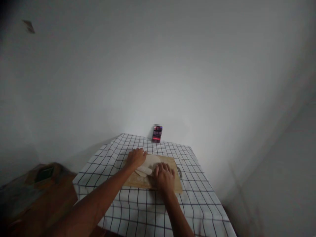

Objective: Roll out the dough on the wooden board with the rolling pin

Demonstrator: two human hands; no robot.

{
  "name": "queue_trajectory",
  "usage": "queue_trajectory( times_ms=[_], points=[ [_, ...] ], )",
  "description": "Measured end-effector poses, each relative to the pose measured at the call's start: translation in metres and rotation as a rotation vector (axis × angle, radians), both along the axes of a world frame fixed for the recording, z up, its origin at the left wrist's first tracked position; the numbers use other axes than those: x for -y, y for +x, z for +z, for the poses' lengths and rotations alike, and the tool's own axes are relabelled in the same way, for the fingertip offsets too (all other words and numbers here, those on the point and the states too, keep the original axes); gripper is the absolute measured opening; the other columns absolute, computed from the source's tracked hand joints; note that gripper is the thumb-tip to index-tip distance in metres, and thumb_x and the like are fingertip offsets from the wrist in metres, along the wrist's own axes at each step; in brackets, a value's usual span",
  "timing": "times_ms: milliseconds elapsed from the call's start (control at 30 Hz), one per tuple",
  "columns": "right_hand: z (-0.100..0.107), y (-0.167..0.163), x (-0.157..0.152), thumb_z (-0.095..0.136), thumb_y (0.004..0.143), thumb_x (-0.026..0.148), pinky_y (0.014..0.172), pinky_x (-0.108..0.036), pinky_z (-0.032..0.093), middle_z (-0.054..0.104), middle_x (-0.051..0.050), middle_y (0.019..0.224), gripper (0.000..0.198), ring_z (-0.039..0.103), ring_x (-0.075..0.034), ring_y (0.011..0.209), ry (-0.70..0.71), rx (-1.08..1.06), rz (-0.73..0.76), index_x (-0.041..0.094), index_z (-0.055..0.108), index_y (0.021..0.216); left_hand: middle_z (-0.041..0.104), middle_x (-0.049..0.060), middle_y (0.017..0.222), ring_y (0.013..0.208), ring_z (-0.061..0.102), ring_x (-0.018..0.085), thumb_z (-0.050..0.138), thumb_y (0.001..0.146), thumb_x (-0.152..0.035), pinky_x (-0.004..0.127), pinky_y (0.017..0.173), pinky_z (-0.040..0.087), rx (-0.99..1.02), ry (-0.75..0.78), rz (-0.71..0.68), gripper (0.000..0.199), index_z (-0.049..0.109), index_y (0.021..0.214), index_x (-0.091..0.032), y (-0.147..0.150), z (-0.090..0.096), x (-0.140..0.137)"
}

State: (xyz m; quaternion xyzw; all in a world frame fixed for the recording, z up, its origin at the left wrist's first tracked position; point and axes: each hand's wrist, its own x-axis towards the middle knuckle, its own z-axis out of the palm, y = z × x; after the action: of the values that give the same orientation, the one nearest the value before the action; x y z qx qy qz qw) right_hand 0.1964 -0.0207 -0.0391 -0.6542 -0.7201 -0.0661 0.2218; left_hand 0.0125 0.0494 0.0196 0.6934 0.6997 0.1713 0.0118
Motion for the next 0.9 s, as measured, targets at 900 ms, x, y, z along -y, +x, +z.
queue_trajectory(
  times_ms=[900],
  points=[
    [-0.024, -0.004, 0.046, 0.087, 0.101, 0.034, 0.097, -0.04, 0.055, 0.079, -0.004, 0.113, 0.019, 0.072, -0.028, 0.107, 0.203, -0.235, 0.244, 0.029, 0.081, 0.118, 0.07, 0.022, 0.156, 0.146, 0.064, 0.044, 0.083, 0.089, -0.073, 0.048, 0.111, 0.055, -0.087, -0.149, -0.237, 0.066, 0.081, 0.131, -0.022, 0.005, 0.024, 0.002]
  ],
)
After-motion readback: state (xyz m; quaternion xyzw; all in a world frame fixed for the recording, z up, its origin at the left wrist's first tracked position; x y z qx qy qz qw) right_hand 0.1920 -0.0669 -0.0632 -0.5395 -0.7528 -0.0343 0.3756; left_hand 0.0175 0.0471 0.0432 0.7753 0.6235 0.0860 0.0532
